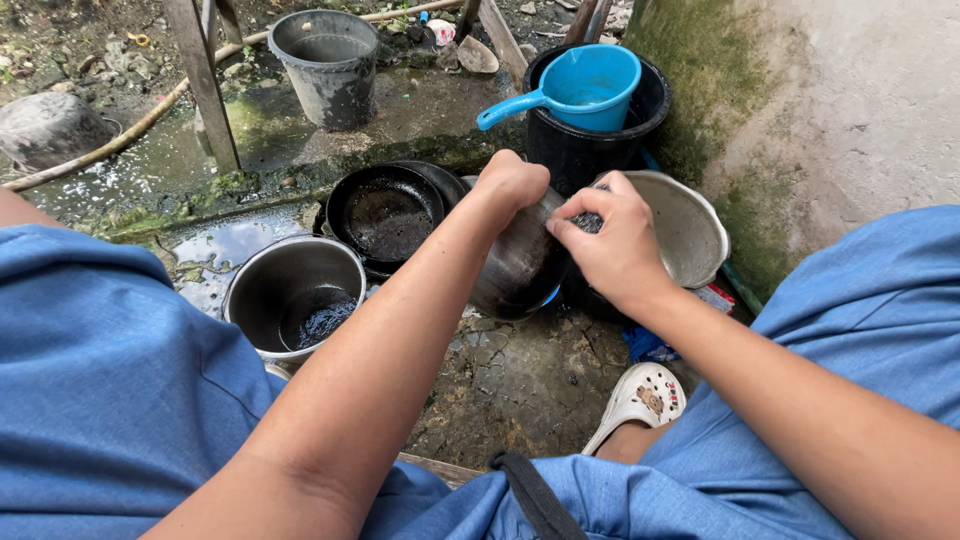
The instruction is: The person scrubs the exterior of a metal pot using a steel wool pad and water. They rotate the pot to clean different areas and occasionally rinse it with water from a blue scoop.
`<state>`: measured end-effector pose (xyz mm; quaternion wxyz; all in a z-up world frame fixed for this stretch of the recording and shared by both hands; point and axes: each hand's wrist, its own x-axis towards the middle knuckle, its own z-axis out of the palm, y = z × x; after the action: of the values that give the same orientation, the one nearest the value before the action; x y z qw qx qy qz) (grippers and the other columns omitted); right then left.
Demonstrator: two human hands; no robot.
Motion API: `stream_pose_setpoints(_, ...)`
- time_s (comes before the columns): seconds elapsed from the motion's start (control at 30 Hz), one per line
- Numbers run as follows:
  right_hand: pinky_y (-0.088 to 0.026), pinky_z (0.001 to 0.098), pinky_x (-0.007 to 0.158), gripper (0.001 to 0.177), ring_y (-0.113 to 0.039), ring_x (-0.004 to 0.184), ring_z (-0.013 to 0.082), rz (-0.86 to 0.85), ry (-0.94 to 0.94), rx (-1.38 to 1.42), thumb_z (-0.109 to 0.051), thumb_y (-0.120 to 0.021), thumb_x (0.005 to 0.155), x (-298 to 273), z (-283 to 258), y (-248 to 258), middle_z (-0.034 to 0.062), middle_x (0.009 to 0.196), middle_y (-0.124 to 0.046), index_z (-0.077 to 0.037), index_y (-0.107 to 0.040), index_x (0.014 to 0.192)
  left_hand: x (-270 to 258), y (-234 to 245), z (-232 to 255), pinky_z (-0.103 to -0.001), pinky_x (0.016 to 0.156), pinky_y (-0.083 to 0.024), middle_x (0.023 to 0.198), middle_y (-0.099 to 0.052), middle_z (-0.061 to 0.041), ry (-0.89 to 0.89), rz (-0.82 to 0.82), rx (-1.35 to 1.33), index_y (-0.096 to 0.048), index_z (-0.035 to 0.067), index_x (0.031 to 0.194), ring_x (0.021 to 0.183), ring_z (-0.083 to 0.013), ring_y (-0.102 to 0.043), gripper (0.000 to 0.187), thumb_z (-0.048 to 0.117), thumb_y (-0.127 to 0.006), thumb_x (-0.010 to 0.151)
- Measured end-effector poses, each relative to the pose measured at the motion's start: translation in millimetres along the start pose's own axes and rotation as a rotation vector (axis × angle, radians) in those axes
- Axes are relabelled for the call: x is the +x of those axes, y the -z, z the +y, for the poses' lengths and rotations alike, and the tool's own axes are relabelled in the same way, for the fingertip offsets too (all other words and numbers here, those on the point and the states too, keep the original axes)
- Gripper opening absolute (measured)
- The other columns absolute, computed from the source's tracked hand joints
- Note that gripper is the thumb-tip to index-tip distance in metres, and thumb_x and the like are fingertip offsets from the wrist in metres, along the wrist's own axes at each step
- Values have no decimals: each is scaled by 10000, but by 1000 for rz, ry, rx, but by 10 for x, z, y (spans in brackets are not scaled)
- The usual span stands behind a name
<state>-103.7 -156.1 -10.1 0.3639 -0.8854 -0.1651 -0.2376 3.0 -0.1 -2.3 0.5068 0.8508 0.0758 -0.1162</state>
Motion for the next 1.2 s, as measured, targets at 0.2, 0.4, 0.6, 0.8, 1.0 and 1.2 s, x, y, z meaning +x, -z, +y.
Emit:
stream_pose_setpoints(0.2,-490,403,828,149,-623,919,288,-54,-50,-46,-218,-830,793,67,-129,78,133,930,-598,-101,-793,878,184,-66,-62,-442,785,-576,1022,-751,-225,40,-44,-57,-715,-109,1071,902,-316,-751,375,116,-647,779)
stream_pose_setpoints(0.4,-506,367,791,171,-644,853,234,-84,-112,-33,-231,-851,776,223,48,157,116,881,-676,-91,-800,859,321,-157,-77,-443,730,-583,943,-754,-159,64,-196,-11,-768,-29,982,793,-290,-730,302,193,-705,786)
stream_pose_setpoints(0.6,-502,292,681,145,-630,709,77,-122,-313,272,-197,-819,811,451,234,252,-14,773,-736,-62,-791,854,595,-306,-148,-460,706,-593,887,-754,-178,116,-329,-72,-753,-12,905,725,-312,-727,232,177,-659,808)
stream_pose_setpoints(0.8,-417,290,591,127,-539,652,84,-40,-527,348,-188,-820,830,637,214,382,-13,750,-670,-81,-773,879,685,-649,-222,-449,713,-592,865,-754,-176,104,-452,-38,-750,-37,911,704,-315,-722,203,94,-648,795)
stream_pose_setpoints(1.0,-483,294,643,93,-604,707,93,1,-578,400,-154,-807,846,592,359,471,14,817,-718,-75,-776,884,459,-739,-126,-459,733,-595,904,-729,-162,130,-447,-141,-715,-36,978,716,-296,-714,256,135,-716,787)
stream_pose_setpoints(1.2,-557,344,653,85,-688,723,154,32,-710,614,-115,-773,860,562,516,534,44,817,-744,-46,-733,891,250,-615,-110,-463,696,-612,833,-725,-183,177,-551,-254,-697,-27,929,662,-329,-712,241,75,-677,711)
